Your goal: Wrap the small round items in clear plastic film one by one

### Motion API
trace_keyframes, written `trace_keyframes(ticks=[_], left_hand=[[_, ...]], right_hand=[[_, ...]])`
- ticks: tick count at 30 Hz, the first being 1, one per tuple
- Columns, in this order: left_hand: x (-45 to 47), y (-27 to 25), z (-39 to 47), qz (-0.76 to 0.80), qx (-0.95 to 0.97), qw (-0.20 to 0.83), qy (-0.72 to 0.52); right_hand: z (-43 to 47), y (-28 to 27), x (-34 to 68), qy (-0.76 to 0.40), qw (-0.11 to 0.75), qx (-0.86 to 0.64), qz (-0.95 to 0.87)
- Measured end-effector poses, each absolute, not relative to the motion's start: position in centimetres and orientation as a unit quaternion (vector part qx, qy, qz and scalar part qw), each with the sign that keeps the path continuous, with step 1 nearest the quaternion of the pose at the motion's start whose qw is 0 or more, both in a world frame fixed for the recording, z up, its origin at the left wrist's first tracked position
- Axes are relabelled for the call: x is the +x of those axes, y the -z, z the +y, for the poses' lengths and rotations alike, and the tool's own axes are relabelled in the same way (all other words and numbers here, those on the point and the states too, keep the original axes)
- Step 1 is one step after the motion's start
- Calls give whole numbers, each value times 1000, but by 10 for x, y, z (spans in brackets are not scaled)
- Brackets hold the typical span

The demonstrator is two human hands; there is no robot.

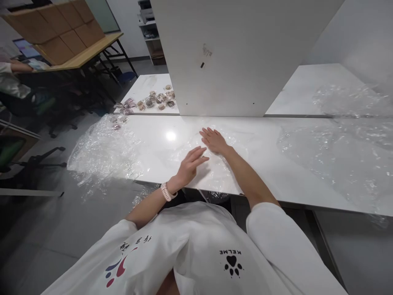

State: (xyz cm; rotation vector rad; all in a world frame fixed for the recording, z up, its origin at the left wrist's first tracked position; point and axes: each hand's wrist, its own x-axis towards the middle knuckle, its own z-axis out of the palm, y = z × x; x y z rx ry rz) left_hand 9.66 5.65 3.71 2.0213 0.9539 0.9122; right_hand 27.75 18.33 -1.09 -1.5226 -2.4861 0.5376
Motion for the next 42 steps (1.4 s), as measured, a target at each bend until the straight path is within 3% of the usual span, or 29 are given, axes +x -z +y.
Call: trace_keyframes(ticks=[5,9,14,18,22,27,31,35,39,42], left_hand=[[99,-16,62,319,884,290,-181],[53,-37,40,303,882,295,-208],[5,-36,26,386,809,376,-233],[10,-25,27,434,791,368,-225],[19,-36,34,428,796,363,-228],[25,-69,77,462,779,337,-257],[53,-78,99,516,735,243,-365],[83,-60,94,364,811,319,-328],[84,-30,105,349,824,368,-252],[76,-18,120,406,801,367,-244]], right_hand=[[210,-17,303,-221,132,-566,-783],[135,-46,335,-210,255,-568,-754],[-9,-22,337,-214,167,-442,-855],[-52,9,310,-179,262,-486,-814],[-31,-12,306,-271,348,-505,-742],[45,-56,320,-367,326,-576,-654],[117,-52,312,-340,247,-639,-644],[155,-36,295,-293,151,-685,-650],[148,-34,292,-196,200,-691,-666],[125,-29,297,-154,239,-580,-764]])
